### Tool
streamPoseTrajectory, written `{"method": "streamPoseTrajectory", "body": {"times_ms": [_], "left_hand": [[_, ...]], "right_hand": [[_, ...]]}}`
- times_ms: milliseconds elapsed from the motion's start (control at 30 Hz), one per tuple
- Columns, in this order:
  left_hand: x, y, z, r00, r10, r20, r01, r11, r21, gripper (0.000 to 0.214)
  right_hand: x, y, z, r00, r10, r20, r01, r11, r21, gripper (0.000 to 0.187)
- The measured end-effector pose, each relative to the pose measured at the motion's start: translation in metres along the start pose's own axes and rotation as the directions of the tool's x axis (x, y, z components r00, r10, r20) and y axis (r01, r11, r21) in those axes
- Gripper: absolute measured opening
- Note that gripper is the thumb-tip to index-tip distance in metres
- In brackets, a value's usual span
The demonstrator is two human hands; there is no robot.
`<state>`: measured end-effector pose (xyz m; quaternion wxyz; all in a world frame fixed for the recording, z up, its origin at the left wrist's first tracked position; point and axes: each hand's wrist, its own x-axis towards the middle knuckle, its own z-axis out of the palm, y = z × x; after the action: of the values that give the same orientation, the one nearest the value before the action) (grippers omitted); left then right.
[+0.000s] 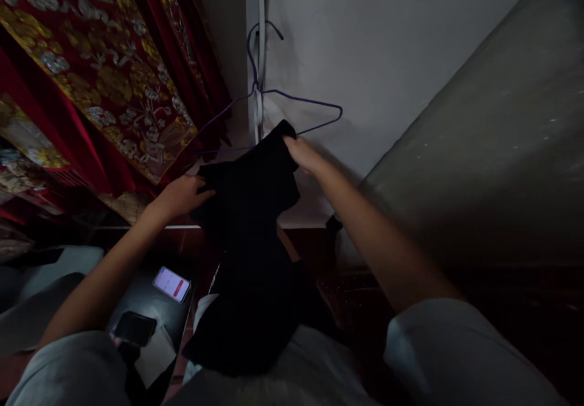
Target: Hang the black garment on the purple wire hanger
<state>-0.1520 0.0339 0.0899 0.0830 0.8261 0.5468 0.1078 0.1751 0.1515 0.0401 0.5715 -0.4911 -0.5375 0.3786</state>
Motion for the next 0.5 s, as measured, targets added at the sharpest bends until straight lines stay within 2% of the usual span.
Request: {"method": "streamPoseTrajectory", "body": {"times_ms": [33,100,200,267,333,400,500], "left_hand": [[0.001,-0.004,0.000,0.999,-0.049,0.017,0.050,0.999,-0.019,0.033],[0.004,-0.012,0.000,0.991,-0.118,0.056,0.120,0.991,-0.050,0.035],[0.013,-0.020,0.003,0.992,-0.124,0.034,0.128,0.980,-0.150,0.037],[0.021,-0.017,0.006,0.994,-0.054,-0.090,0.031,0.969,-0.247,0.036],[0.032,-0.007,0.009,0.964,0.030,-0.263,-0.124,0.929,-0.348,0.033],[0.043,0.007,0.011,0.917,0.051,-0.395,-0.238,0.866,-0.440,0.030],[0.061,0.027,0.006,0.881,0.000,-0.472,-0.299,0.774,-0.558,0.025]], "right_hand": [[0.002,0.005,-0.003,1.000,0.001,-0.005,-0.001,0.998,-0.060,0.026],[0.003,0.004,-0.019,0.996,-0.078,-0.039,0.070,0.982,-0.176,0.031],[-0.003,-0.012,-0.055,0.979,-0.201,-0.018,0.187,0.936,-0.297,0.028],[-0.012,-0.026,-0.075,0.972,-0.236,-0.005,0.220,0.916,-0.335,0.026],[-0.024,-0.038,-0.086,0.968,-0.250,-0.007,0.233,0.911,-0.340,0.024],[-0.036,-0.045,-0.089,0.972,-0.235,0.003,0.223,0.920,-0.321,0.021],[-0.051,-0.046,-0.080,0.980,-0.196,0.038,0.199,0.946,-0.257,0.019]]}}
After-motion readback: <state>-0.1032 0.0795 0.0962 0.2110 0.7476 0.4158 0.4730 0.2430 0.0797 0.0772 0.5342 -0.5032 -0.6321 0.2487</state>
